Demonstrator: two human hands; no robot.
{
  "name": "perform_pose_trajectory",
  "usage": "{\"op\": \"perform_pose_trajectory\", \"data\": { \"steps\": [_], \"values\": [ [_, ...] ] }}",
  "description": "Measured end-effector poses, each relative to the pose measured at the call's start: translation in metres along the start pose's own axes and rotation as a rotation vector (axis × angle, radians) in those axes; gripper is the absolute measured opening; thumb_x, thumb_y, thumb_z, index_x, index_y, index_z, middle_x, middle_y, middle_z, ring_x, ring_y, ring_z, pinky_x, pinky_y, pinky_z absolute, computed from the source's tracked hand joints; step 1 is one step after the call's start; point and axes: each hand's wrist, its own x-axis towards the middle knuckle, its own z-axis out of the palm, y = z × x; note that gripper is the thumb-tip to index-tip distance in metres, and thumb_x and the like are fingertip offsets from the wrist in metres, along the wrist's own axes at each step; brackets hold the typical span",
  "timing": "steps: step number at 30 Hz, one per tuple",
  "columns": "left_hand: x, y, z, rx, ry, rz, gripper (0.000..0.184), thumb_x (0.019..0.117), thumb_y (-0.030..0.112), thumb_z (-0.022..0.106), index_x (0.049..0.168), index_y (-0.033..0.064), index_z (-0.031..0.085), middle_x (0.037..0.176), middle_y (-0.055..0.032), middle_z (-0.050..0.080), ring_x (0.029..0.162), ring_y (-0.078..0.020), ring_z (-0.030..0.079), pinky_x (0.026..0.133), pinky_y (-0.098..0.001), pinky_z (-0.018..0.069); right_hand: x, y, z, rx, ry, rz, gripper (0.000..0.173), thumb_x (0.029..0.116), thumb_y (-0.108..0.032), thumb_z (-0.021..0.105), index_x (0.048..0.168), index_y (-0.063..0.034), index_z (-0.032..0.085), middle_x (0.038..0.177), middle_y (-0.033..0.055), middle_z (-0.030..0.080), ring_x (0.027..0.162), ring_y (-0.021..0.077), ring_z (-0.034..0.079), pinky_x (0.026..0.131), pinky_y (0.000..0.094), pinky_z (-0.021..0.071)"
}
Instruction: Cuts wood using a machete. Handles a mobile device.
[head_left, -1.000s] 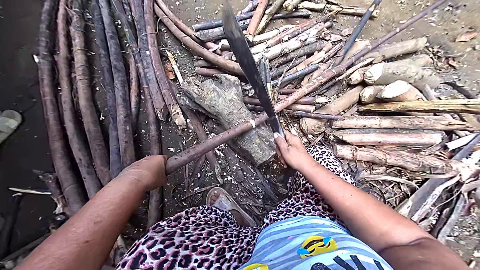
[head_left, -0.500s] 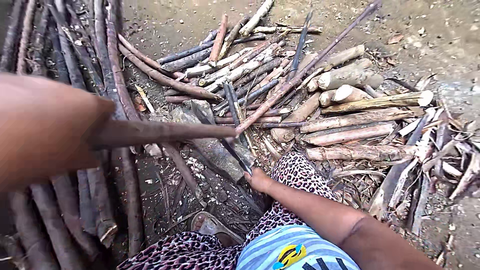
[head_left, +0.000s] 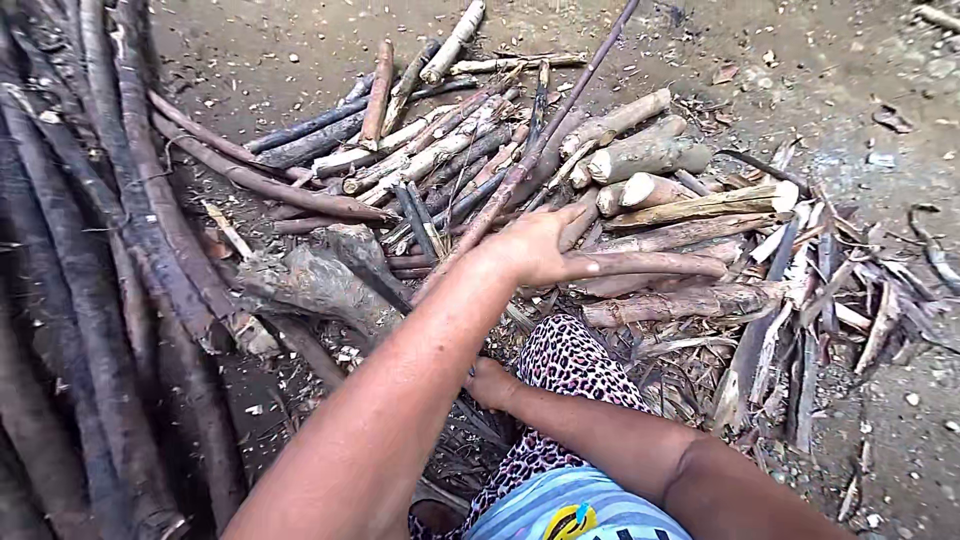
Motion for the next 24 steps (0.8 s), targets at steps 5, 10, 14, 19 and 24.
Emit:
{"op": "perform_pose_trajectory", "data": {
  "steps": [5,10,14,19,24],
  "values": [
    [-0.074,-0.098,-0.049,-0.164,0.771,0.007,0.055,0.1079,0.020,0.051,0.158,0.0038,0.037,0.161,-0.0196,0.042,0.147,-0.0237,0.045,0.120,-0.0416,0.0395,-0.011,-0.005,-0.019,0.185,-0.014,-0.003,0.040,0.1071,-0.036,0.055,0.130,-0.0035,0.057,0.077,0.0075,0.056,0.054,0.0163,0.054,0.053,0.0337,0.0504],
    [-0.146,-0.226,-0.024,-0.406,0.915,-0.744,0.055,0.1043,0.017,0.054,0.150,-0.0076,0.037,0.138,-0.0337,0.054,0.124,-0.0422,0.058,0.104,-0.0582,0.0472,-0.035,-0.018,-0.057,0.500,0.152,-0.140,0.024,0.1079,-0.020,0.053,0.121,0.0004,0.056,0.062,-0.0020,0.047,0.045,0.0080,0.048,0.045,0.0249,0.0472],
    [-0.073,-0.220,0.067,-0.174,0.299,-0.713,0.089,0.0872,0.031,0.085,0.158,0.0032,0.038,0.152,-0.0316,0.046,0.139,-0.0511,0.046,0.112,-0.0694,0.0387,-0.048,-0.016,-0.084,0.657,0.351,-0.253,0.010,0.1046,-0.012,0.056,0.106,-0.0024,0.055,0.056,-0.0033,0.046,0.041,0.0078,0.047,0.041,0.0244,0.0479],
    [-0.031,-0.221,0.078,0.082,0.170,-0.868,0.063,0.0880,0.008,0.077,0.145,0.0040,0.050,0.133,-0.0281,0.063,0.125,-0.0495,0.060,0.099,-0.0675,0.0496,-0.059,0.004,-0.092,0.759,0.509,-0.236,0.009,0.1061,-0.010,0.054,0.101,-0.0022,0.053,0.054,-0.0013,0.046,0.038,0.0086,0.045,0.038,0.0248,0.0459],
    [-0.108,-0.229,0.037,0.059,0.184,-0.736,0.040,0.0918,0.012,0.074,0.130,0.0061,0.064,0.115,-0.0266,0.070,0.110,-0.0492,0.067,0.090,-0.0727,0.0502,-0.059,0.015,-0.087,0.772,0.597,-0.254,0.015,0.1087,-0.011,0.049,0.098,-0.0023,0.053,0.052,-0.0015,0.046,0.036,0.0078,0.045,0.036,0.0240,0.0458]
  ]
}}
